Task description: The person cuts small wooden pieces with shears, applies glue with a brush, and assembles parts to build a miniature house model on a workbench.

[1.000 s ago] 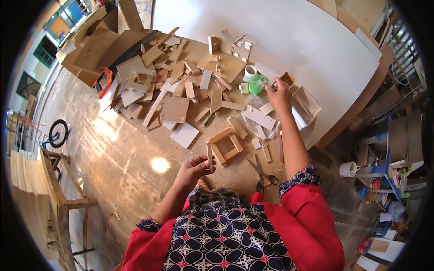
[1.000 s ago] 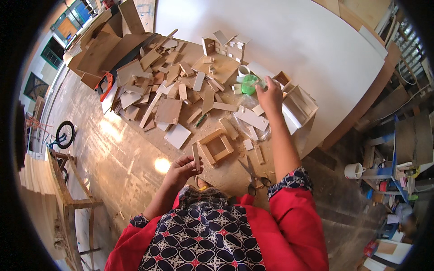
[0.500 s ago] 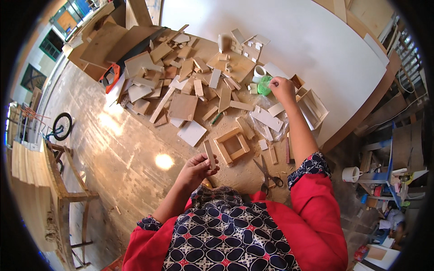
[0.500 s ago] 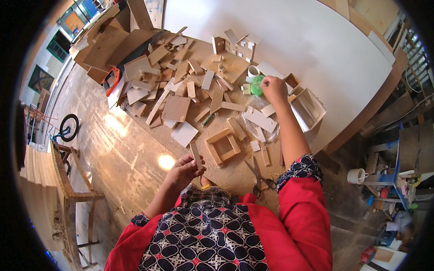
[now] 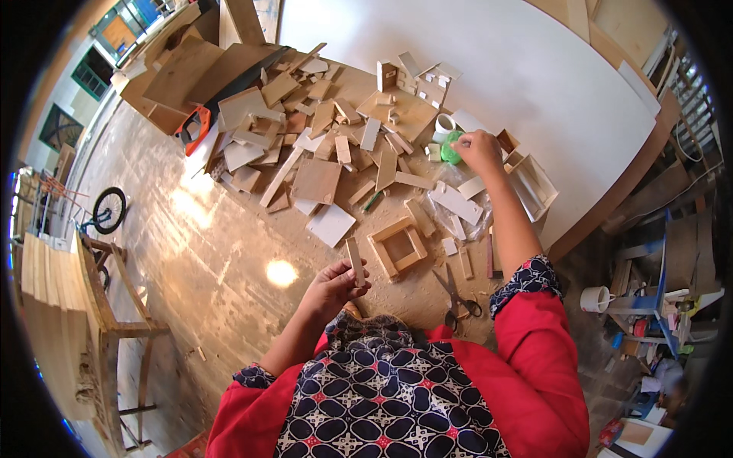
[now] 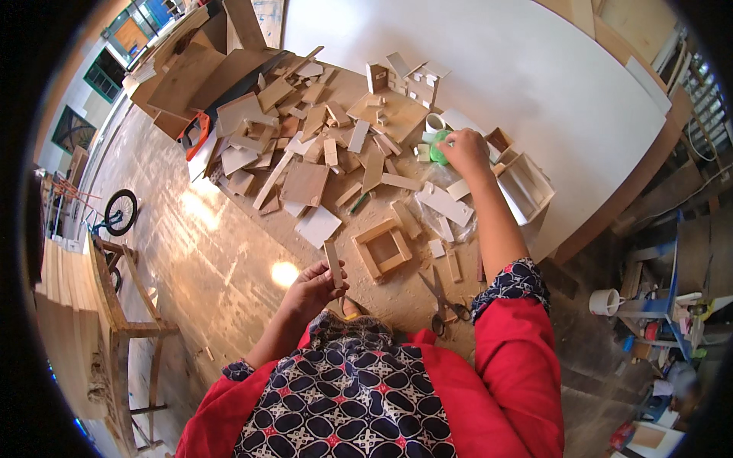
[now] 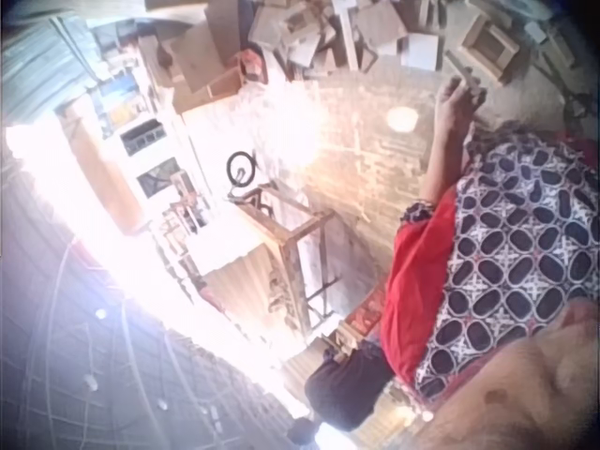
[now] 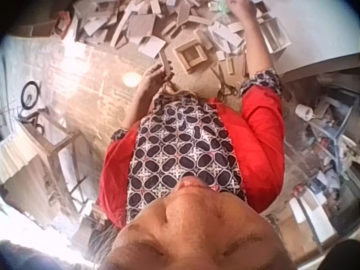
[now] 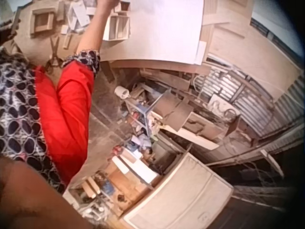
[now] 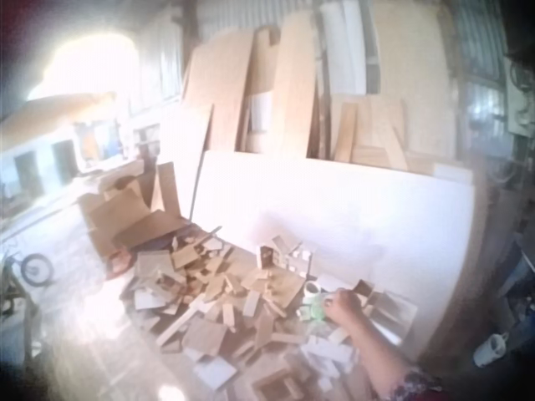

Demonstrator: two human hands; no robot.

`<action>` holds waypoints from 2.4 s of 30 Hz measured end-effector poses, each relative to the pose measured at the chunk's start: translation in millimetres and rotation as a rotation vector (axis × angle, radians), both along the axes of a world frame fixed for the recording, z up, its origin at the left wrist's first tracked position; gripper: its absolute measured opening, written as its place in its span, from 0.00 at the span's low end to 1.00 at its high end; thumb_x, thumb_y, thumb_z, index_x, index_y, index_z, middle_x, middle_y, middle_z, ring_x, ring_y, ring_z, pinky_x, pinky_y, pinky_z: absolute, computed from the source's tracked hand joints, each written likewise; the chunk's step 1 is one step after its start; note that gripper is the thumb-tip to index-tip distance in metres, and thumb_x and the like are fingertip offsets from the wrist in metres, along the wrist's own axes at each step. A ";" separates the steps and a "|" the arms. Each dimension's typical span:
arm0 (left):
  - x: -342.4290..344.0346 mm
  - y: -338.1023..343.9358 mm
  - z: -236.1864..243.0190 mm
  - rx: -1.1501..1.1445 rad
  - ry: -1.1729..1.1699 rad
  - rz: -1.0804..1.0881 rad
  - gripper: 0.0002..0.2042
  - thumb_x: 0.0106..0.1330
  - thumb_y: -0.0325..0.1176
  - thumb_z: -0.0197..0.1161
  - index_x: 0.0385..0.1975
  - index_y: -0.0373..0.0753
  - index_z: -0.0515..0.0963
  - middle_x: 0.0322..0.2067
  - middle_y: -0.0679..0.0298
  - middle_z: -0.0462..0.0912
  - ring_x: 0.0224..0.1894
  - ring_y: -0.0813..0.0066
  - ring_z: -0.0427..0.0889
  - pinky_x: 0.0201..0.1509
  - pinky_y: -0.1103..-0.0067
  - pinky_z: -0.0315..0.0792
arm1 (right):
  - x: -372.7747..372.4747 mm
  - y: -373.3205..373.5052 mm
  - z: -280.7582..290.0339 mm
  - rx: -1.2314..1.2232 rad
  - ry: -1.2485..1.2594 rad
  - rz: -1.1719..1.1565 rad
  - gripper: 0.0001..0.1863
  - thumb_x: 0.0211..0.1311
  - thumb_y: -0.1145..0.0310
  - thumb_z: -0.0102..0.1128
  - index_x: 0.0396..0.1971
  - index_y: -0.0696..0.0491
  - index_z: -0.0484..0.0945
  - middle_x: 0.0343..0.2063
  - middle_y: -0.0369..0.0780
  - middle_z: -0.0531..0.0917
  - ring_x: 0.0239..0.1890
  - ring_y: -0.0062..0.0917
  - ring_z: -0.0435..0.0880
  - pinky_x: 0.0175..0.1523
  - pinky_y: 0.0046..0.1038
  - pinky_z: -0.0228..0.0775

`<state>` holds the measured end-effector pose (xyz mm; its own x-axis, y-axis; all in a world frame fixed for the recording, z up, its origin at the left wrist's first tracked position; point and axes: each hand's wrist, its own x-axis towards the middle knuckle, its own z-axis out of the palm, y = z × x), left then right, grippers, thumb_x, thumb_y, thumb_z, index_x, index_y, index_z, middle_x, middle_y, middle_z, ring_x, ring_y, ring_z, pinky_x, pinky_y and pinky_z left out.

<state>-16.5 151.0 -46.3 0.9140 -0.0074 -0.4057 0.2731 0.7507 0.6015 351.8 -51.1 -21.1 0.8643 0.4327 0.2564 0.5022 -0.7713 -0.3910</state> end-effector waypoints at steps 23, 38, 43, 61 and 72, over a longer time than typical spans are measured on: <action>-2.5 -6.1 28.4 -0.265 -0.163 -0.098 0.15 0.66 0.33 0.58 0.51 0.38 0.72 0.44 0.63 0.80 0.43 0.69 0.81 0.50 0.74 0.74 | -44.6 -10.1 49.7 0.502 -0.351 0.014 0.04 0.55 0.74 0.62 0.30 0.56 0.82 0.25 0.42 0.80 0.28 0.32 0.81 0.33 0.30 0.72; 9.3 -37.4 85.8 -0.357 -0.179 -0.253 0.15 0.63 0.33 0.62 0.48 0.37 0.73 0.39 0.61 0.80 0.39 0.68 0.81 0.45 0.76 0.76 | -214.7 -23.9 100.3 1.081 0.402 0.551 0.05 0.58 0.80 0.62 0.35 0.61 0.79 0.36 0.41 0.77 0.32 0.18 0.78 0.38 0.18 0.72; 8.6 -40.9 86.4 -0.362 -0.165 -0.250 0.15 0.63 0.33 0.62 0.47 0.37 0.74 0.38 0.60 0.81 0.38 0.68 0.82 0.45 0.76 0.77 | -217.1 -28.4 102.2 0.937 0.244 0.527 0.06 0.55 0.79 0.65 0.34 0.59 0.80 0.33 0.41 0.79 0.32 0.20 0.80 0.37 0.19 0.73; 8.9 -45.3 81.6 -0.259 -0.214 -0.192 0.17 0.62 0.34 0.64 0.49 0.39 0.74 0.41 0.63 0.79 0.40 0.67 0.81 0.44 0.76 0.76 | -227.0 -42.3 112.3 0.930 0.186 0.517 0.06 0.54 0.80 0.65 0.33 0.59 0.81 0.33 0.42 0.80 0.33 0.23 0.81 0.40 0.21 0.74; 10.3 -39.9 84.5 -0.304 -0.296 -0.010 0.17 0.61 0.32 0.65 0.49 0.38 0.75 0.39 0.67 0.80 0.39 0.83 0.77 0.34 0.87 0.68 | -249.8 -47.8 118.2 0.840 0.155 0.625 0.07 0.52 0.79 0.67 0.32 0.57 0.82 0.32 0.42 0.81 0.30 0.23 0.81 0.35 0.21 0.74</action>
